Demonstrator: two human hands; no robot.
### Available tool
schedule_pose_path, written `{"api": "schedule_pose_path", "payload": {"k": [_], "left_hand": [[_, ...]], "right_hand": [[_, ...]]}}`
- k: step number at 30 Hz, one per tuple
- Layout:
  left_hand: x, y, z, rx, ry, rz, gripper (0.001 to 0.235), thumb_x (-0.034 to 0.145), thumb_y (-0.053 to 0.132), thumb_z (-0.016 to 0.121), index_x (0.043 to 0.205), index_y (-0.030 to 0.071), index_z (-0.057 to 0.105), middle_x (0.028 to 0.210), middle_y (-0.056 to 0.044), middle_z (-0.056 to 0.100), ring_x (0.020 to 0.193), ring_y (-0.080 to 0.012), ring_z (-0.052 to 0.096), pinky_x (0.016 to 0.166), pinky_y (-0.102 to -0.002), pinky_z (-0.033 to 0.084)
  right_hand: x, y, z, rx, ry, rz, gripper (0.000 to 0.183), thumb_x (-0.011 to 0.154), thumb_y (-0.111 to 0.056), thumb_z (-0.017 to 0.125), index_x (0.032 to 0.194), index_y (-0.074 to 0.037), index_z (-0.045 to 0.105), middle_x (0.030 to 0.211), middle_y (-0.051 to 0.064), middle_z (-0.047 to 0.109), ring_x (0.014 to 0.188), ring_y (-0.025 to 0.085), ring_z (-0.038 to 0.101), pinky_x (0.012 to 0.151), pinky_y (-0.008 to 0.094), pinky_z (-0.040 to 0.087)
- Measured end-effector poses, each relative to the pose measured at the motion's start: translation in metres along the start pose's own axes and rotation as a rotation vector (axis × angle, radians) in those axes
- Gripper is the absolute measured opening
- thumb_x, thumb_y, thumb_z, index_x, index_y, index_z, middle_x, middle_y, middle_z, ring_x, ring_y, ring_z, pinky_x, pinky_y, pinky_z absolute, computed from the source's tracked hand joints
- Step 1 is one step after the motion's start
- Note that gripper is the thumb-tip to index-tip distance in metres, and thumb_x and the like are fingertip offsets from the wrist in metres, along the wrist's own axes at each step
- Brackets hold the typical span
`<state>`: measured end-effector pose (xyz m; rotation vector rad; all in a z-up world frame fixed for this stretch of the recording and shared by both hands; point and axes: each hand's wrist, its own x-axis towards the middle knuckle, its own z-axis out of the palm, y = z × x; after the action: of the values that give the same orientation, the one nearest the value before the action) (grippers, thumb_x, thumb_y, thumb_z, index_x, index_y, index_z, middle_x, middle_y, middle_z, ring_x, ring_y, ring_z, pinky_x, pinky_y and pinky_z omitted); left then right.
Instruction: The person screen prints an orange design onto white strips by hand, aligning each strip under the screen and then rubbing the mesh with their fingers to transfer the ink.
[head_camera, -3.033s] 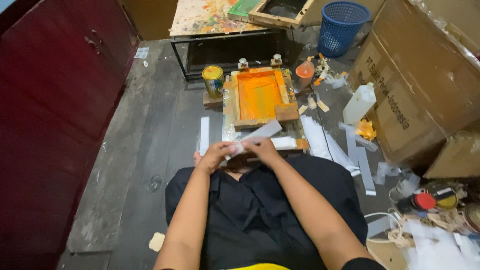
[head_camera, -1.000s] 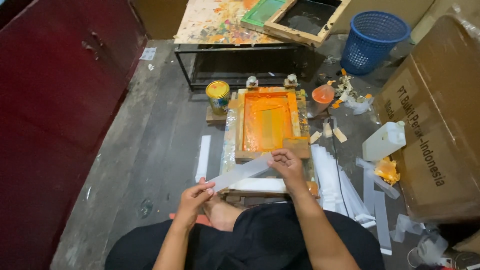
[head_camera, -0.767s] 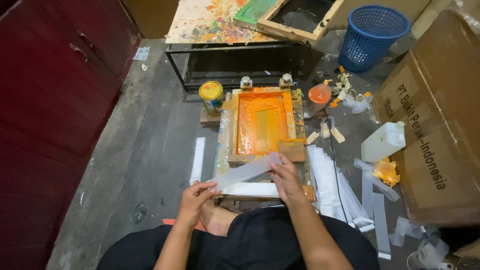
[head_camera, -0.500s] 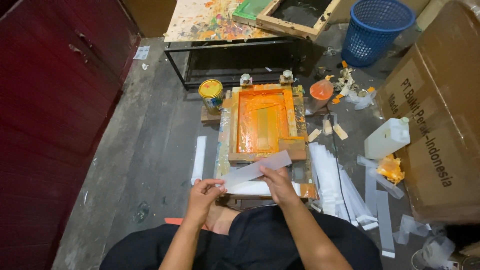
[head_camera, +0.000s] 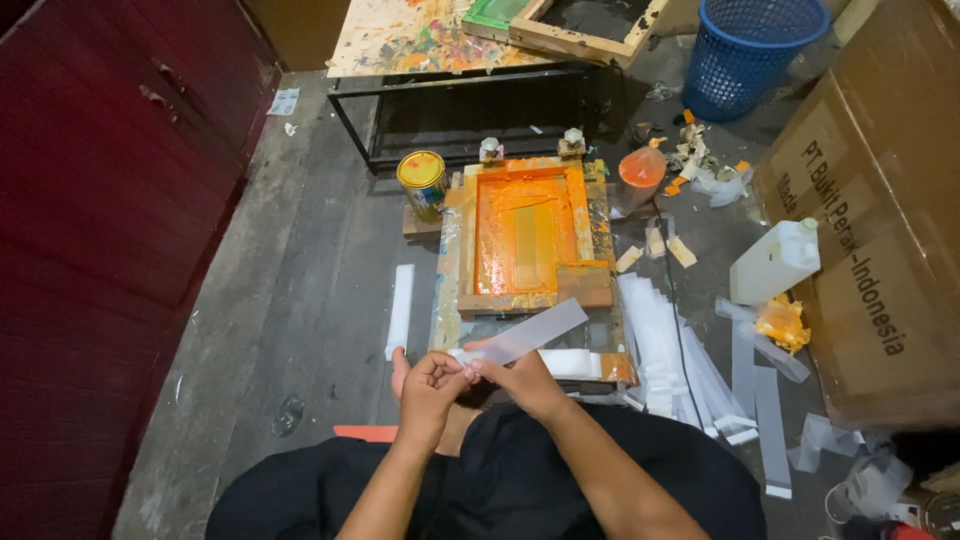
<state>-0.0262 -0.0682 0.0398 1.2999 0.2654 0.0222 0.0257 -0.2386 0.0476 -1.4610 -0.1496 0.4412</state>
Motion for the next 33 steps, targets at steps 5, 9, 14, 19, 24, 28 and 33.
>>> {"api": "schedule_pose_path", "payload": {"k": [5,9,14,19,24,28,33], "left_hand": [[0.007,-0.021,-0.014,0.019,-0.080,0.094,0.013,0.088,-0.004,0.076,0.092,0.003,0.066,0.085,-0.015,0.074,0.083,-0.0201,0.075,0.083,-0.028,0.060],[-0.001,-0.011,-0.009,0.043,-0.089,0.069,0.013,0.088,-0.003,0.078,0.092,0.004,0.067,0.083,-0.012,0.073,0.082,-0.0172,0.074,0.083,-0.025,0.058],[-0.006,-0.004,-0.007,0.046,-0.068,0.073,0.017,0.086,-0.002,0.080,0.090,0.006,0.066,0.078,-0.012,0.072,0.077,-0.0177,0.074,0.083,-0.025,0.058],[-0.005,-0.005,-0.017,0.100,-0.027,0.114,0.023,0.082,0.001,0.083,0.084,0.011,0.063,0.088,-0.005,0.055,0.073,-0.0171,0.075,0.084,-0.026,0.063],[0.003,-0.006,-0.031,-0.038,0.076,0.081,0.028,0.083,-0.004,0.078,0.098,0.002,0.056,0.076,-0.013,0.066,0.074,-0.0250,0.075,0.071,-0.032,0.061],[0.016,-0.002,-0.054,-0.062,0.120,0.164,0.032,0.082,-0.001,0.078,0.103,0.008,0.056,0.074,-0.006,0.064,0.068,-0.0159,0.071,0.068,-0.029,0.058],[0.022,0.012,-0.071,0.017,0.204,0.276,0.036,0.083,-0.001,0.076,0.113,0.006,0.056,0.075,-0.006,0.064,0.069,-0.0158,0.068,0.070,-0.027,0.055]], "right_hand": [[-0.001,0.003,-0.002,-0.042,-0.024,-0.016,0.035,0.084,-0.025,0.077,0.116,-0.010,0.078,0.095,0.005,0.079,0.088,0.013,0.071,0.082,0.026,0.054],[-0.009,-0.010,0.002,-0.008,-0.031,-0.014,0.029,0.084,-0.024,0.075,0.110,-0.011,0.079,0.099,0.005,0.077,0.093,0.016,0.070,0.084,0.028,0.054],[-0.014,-0.013,0.000,0.009,-0.034,-0.037,0.026,0.086,-0.023,0.074,0.109,-0.012,0.079,0.103,0.005,0.077,0.097,0.016,0.069,0.087,0.029,0.052],[-0.015,-0.017,-0.009,-0.013,0.008,-0.031,0.024,0.089,-0.023,0.073,0.109,-0.012,0.079,0.109,0.004,0.079,0.102,0.017,0.071,0.088,0.030,0.051],[-0.014,-0.017,-0.026,-0.012,0.034,-0.046,0.048,0.094,-0.038,0.074,0.127,-0.002,0.072,0.110,0.016,0.072,0.097,0.021,0.062,0.086,0.042,0.054],[-0.024,-0.031,-0.025,0.153,0.111,-0.223,0.024,0.093,-0.019,0.074,0.110,-0.002,0.077,0.060,0.003,0.054,0.063,0.011,0.051,0.066,0.027,0.048],[-0.020,-0.015,-0.037,0.247,0.204,-0.234,0.022,0.094,-0.013,0.073,0.108,0.004,0.076,0.057,0.006,0.050,0.058,0.014,0.046,0.061,0.029,0.044]]}}
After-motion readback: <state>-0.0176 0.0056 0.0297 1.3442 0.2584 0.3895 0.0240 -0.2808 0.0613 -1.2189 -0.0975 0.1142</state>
